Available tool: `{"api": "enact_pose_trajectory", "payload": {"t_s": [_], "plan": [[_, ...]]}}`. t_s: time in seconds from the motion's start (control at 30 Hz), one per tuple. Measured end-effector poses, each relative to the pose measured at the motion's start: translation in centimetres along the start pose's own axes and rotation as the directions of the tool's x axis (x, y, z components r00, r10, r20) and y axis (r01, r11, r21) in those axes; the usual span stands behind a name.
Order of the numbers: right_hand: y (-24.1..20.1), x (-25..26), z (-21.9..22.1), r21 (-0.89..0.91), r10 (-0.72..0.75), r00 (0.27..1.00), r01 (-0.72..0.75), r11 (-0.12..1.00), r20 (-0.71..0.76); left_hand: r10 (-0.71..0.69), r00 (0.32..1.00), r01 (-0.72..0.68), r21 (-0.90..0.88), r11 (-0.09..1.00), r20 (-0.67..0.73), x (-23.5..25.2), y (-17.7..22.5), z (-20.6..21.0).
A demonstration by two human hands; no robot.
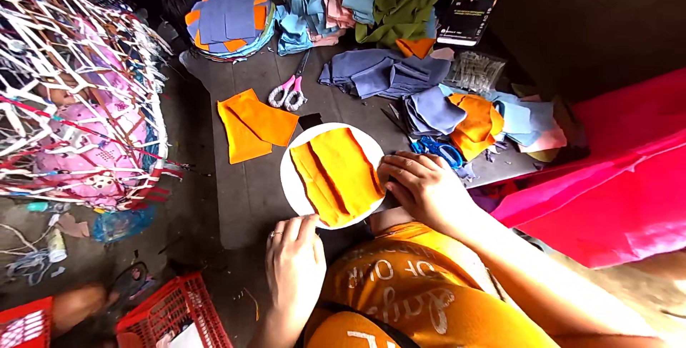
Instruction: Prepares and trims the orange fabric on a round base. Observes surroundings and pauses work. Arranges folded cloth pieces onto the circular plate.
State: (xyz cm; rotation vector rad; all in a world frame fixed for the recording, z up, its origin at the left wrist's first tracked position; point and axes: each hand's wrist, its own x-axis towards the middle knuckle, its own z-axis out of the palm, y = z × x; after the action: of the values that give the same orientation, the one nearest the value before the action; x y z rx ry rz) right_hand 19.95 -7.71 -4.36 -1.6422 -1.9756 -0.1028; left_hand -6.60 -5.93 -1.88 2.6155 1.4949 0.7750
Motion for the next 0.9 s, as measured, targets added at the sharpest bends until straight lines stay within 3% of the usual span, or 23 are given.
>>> {"api": "enact_pose_trajectory", "payload": {"t_s": [0.2,0.37,0.6,0.73,0.9], "plan": [[-1.6,2.5,-0.4,0.161,-0.01,0.992,0.031,0.987,-0.13,-0.02,0.995,0.009,-0.112,0.994,-0.095,2.5,-1.3,0.1],[-3.7,5.2,0.9,0.305,-0.039,0.998,0.051,0.951,-0.045,-0.153,0.988,0.147,-0.215,0.965,-0.013,6.5,-2.4,1.6],[-6.6,4.0,3.3,0.074,0.042,0.999,-0.044,0.996,0.026,-0.337,0.932,0.352,-0.122,0.928,0.132,9.8,-2.1,1.8],[-6.9,3.5,3.6,0.037,0.031,0.999,-0.031,0.999,0.01,-0.343,0.925,0.362,-0.106,0.926,0.162,10.3,-1.9,1.8],[-7.1,3.3,3.4,0.049,0.002,1.0,-0.002,0.999,0.006,-0.312,0.945,0.324,-0.141,0.936,0.099,10.2,-2.2,2.5]]}}
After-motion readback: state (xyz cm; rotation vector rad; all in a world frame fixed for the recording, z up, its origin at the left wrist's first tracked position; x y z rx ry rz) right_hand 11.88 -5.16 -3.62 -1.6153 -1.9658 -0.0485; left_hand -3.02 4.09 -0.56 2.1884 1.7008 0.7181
